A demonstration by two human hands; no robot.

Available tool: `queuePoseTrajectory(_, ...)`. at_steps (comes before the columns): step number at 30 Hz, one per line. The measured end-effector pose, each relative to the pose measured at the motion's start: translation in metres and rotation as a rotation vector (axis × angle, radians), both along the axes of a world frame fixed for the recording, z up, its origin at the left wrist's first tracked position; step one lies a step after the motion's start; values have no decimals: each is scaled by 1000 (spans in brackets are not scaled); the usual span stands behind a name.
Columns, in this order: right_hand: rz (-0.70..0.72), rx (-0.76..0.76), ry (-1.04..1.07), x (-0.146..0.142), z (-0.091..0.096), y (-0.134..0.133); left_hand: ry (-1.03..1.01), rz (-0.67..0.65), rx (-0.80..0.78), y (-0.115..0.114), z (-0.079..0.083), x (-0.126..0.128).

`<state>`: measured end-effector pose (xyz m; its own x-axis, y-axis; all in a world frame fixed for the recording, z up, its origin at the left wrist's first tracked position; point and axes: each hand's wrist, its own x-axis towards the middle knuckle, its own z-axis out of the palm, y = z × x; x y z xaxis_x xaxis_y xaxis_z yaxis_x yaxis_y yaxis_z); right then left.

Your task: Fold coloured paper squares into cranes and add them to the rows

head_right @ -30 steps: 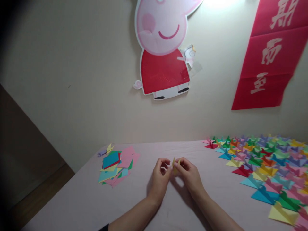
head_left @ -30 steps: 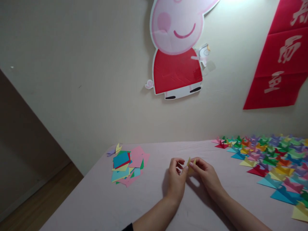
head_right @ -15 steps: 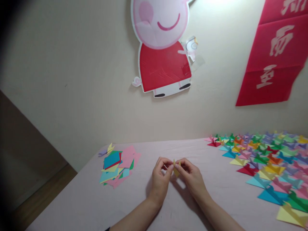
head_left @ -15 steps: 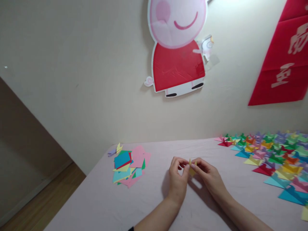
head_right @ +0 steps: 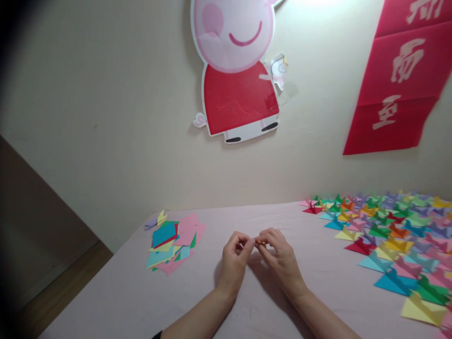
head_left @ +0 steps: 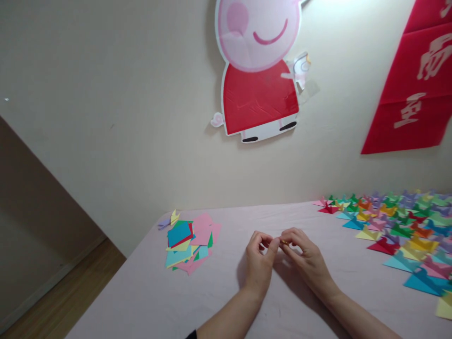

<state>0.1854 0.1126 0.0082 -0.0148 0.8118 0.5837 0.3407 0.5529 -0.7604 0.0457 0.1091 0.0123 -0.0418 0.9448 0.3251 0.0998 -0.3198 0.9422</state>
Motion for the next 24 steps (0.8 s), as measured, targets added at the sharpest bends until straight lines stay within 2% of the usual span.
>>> queuePoseTrajectory(5,-23,118,-97,1,0,-1,-63,-14,-38,2,0,-1)
queuePoseTrajectory(10,-35,159,-133,2,0,0,-143,-76,-120,3,-1,-2)
queuePoseTrajectory(18,7,135,-94,2,-2,1,-281,-193,-312,6,1,-3)
queuePoseTrajectory(24,16,33,-34,2,2,0,-367,-318,-423,7,8,-5)
